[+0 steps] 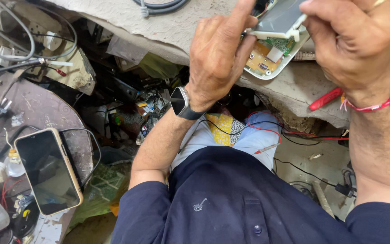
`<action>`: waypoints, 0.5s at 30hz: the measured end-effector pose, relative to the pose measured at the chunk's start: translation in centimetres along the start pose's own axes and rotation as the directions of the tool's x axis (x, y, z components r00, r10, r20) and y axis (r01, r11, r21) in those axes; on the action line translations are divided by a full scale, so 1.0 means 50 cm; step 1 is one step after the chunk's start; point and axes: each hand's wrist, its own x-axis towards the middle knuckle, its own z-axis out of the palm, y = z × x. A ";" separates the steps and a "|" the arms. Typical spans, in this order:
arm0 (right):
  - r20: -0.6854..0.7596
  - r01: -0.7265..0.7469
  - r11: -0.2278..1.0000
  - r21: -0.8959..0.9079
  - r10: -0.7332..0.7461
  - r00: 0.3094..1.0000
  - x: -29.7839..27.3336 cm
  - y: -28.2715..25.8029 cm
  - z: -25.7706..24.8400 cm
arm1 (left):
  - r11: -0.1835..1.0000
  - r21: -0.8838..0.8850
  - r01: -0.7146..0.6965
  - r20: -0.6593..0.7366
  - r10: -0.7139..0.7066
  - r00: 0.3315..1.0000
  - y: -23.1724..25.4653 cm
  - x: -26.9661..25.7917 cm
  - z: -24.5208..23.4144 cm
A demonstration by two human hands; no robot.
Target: The person disassembles a white electronic device, removes the circuit board and screen, and uses a soldering iron and screwdriver to work on the internal components. They handle batteries and wires, then reassemble the device by placing the screen and board back into the casing.
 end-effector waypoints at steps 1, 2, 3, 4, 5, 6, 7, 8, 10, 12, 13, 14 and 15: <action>-0.013 0.011 1.000 -0.004 -0.011 1.000 -0.002 -0.002 -0.002 | 1.000 -0.004 -0.004 0.010 0.004 1.000 -0.002 -0.003 -0.001; -0.018 0.021 1.000 -0.015 -0.021 1.000 -0.007 -0.006 -0.004 | 1.000 -0.007 -0.005 0.009 0.005 1.000 -0.002 -0.005 -0.002; -0.023 0.034 0.999 -0.022 -0.035 0.999 -0.009 -0.007 -0.004 | 1.000 -0.011 -0.005 0.009 0.005 1.000 -0.002 -0.006 -0.002; -0.027 0.044 0.999 -0.031 -0.045 0.999 -0.013 -0.008 -0.003 | 1.000 -0.012 -0.006 -0.003 0.006 1.000 -0.001 -0.006 -0.003; -0.029 0.053 0.998 -0.043 -0.055 0.998 -0.016 -0.008 -0.004 | 1.000 -0.014 0.002 -0.011 -0.002 1.000 0.001 -0.005 -0.003; -0.033 0.066 0.997 -0.050 -0.068 0.997 -0.017 -0.006 -0.002 | 1.000 -0.015 0.008 -0.018 -0.008 1.000 0.002 -0.004 -0.004; -0.036 0.073 0.996 -0.058 -0.076 0.996 -0.019 -0.005 -0.001 | 1.000 -0.018 0.022 -0.021 -0.023 1.000 0.004 -0.002 -0.004; -0.040 0.083 0.994 -0.073 -0.086 0.995 -0.020 -0.003 -0.002 | 1.000 -0.023 0.020 -0.024 -0.021 1.000 0.005 0.001 -0.005; -0.046 0.097 0.992 -0.087 -0.101 0.994 -0.022 0.000 0.000 | 0.999 -0.035 0.008 -0.027 -0.009 1.000 0.005 0.003 -0.011; -0.051 0.112 0.989 -0.096 -0.117 0.992 -0.024 0.001 0.003 | 1.000 -0.022 -0.011 -0.042 0.010 0.999 0.005 -0.001 -0.016; -0.057 0.118 0.988 -0.099 -0.124 0.991 -0.024 0.002 0.004 | 1.000 -0.002 -0.020 -0.056 0.020 0.998 0.004 -0.003 -0.018; -0.058 0.123 0.987 -0.100 -0.129 0.990 -0.025 0.002 0.008 | 1.000 0.010 -0.023 -0.058 0.023 0.998 0.003 -0.004 -0.020; -0.060 0.126 0.987 -0.101 -0.133 0.989 -0.027 0.000 0.009 | 0.999 0.022 -0.026 -0.060 0.027 0.998 0.002 -0.006 -0.021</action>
